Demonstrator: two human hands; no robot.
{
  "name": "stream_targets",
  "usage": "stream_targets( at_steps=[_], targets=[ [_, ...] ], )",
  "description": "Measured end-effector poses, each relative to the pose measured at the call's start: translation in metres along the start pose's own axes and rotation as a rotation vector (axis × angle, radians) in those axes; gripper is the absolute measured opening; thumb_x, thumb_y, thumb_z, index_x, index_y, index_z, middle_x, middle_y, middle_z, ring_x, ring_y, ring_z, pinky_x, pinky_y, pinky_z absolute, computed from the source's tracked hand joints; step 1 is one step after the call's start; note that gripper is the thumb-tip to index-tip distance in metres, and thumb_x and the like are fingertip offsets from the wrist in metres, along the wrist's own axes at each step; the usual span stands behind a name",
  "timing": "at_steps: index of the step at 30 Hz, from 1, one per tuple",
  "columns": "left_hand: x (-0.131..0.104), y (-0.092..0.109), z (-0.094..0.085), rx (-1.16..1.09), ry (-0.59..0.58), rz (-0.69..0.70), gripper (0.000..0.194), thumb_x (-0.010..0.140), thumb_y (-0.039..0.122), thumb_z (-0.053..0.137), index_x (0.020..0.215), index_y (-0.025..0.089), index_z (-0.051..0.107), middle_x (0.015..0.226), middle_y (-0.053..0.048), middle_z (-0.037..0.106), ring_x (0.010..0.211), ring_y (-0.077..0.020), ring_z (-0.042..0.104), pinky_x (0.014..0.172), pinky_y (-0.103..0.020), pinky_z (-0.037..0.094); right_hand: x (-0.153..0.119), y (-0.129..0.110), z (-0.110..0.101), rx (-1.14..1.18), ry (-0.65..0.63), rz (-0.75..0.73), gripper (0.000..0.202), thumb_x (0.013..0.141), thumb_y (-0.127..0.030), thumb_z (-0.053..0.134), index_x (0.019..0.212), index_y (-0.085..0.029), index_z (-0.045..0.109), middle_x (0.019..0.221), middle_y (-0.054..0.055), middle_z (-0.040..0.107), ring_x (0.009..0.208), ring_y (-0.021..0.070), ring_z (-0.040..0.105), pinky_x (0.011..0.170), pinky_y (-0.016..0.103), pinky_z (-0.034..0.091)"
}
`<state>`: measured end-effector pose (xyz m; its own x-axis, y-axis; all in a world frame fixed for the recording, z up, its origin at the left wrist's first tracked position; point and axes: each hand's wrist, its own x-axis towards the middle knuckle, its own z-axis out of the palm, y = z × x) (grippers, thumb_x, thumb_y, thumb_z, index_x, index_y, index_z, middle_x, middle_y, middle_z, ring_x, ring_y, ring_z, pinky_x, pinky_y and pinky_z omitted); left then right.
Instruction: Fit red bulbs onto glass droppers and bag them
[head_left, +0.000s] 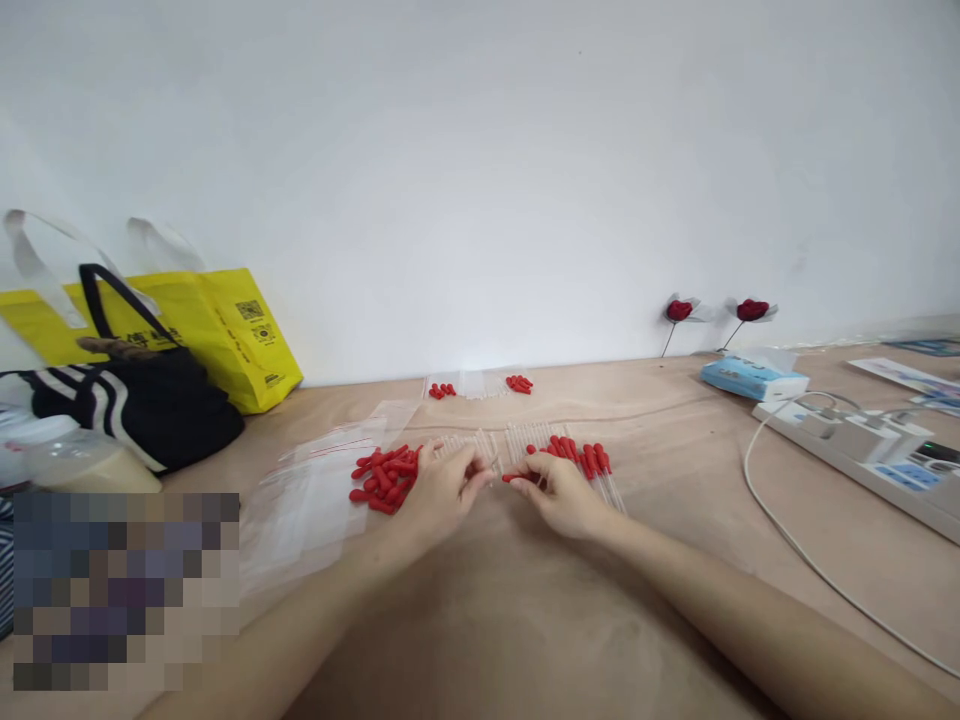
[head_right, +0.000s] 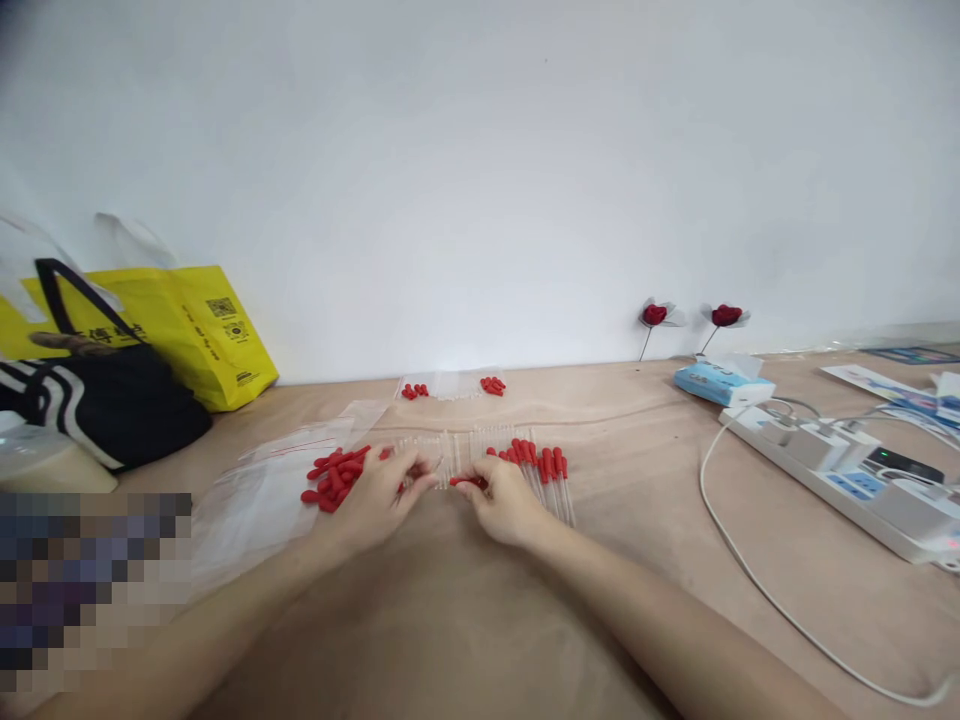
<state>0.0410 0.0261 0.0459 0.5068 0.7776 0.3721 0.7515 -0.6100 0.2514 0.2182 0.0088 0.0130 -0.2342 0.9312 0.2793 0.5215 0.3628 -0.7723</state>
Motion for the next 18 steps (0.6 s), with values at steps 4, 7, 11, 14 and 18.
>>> stream_targets(
  at_steps=[4,7,11,14,18],
  targets=[
    [-0.036,-0.015,0.011,-0.011,0.187,0.182,0.015,0.085,0.026,0.042,0.077,0.020,0.053,0.070,0.003,0.065,0.064,-0.0132,0.057,0.086,-0.036,0.026,-0.008,-0.002,0.016,0.099,0.007,-0.046,0.007,0.074,-0.015,0.051,0.077,-0.016,0.057,0.075,0.002,0.062,0.068,0.0124,0.055,0.061,0.022,0.042],
    [-0.044,-0.019,0.018,-0.014,0.247,0.235,0.019,0.087,0.027,0.041,0.077,0.021,0.056,0.070,0.002,0.066,0.065,-0.0125,0.057,0.084,-0.035,0.026,-0.014,-0.001,0.023,0.167,-0.026,-0.067,0.011,0.073,-0.013,0.052,0.082,-0.017,0.057,0.075,0.001,0.062,0.067,0.0121,0.055,0.063,0.024,0.043],
    [-0.042,-0.020,0.021,-0.030,0.261,0.219,0.021,0.087,0.028,0.041,0.077,0.022,0.058,0.070,0.003,0.066,0.066,-0.0124,0.057,0.083,-0.035,0.025,-0.018,0.003,0.026,0.204,-0.005,-0.079,0.018,0.074,-0.015,0.054,0.091,-0.019,0.060,0.086,0.004,0.064,0.079,0.0158,0.057,0.073,0.030,0.044],
    [-0.042,-0.021,0.020,-0.041,0.253,0.196,0.021,0.087,0.029,0.041,0.078,0.022,0.059,0.071,0.003,0.067,0.067,-0.0124,0.057,0.083,-0.034,0.025,-0.018,0.005,0.026,0.182,-0.009,-0.076,0.015,0.075,-0.017,0.053,0.087,-0.019,0.062,0.082,0.004,0.065,0.076,0.0159,0.057,0.071,0.030,0.045],
    [-0.043,-0.022,0.021,-0.039,0.257,0.219,0.021,0.087,0.029,0.042,0.077,0.022,0.060,0.070,0.003,0.066,0.064,-0.0115,0.056,0.083,-0.034,0.024,-0.017,0.007,0.026,0.186,-0.011,-0.083,0.015,0.075,-0.019,0.054,0.087,-0.019,0.063,0.080,0.003,0.065,0.073,0.0146,0.057,0.068,0.028,0.045]
  ],
)
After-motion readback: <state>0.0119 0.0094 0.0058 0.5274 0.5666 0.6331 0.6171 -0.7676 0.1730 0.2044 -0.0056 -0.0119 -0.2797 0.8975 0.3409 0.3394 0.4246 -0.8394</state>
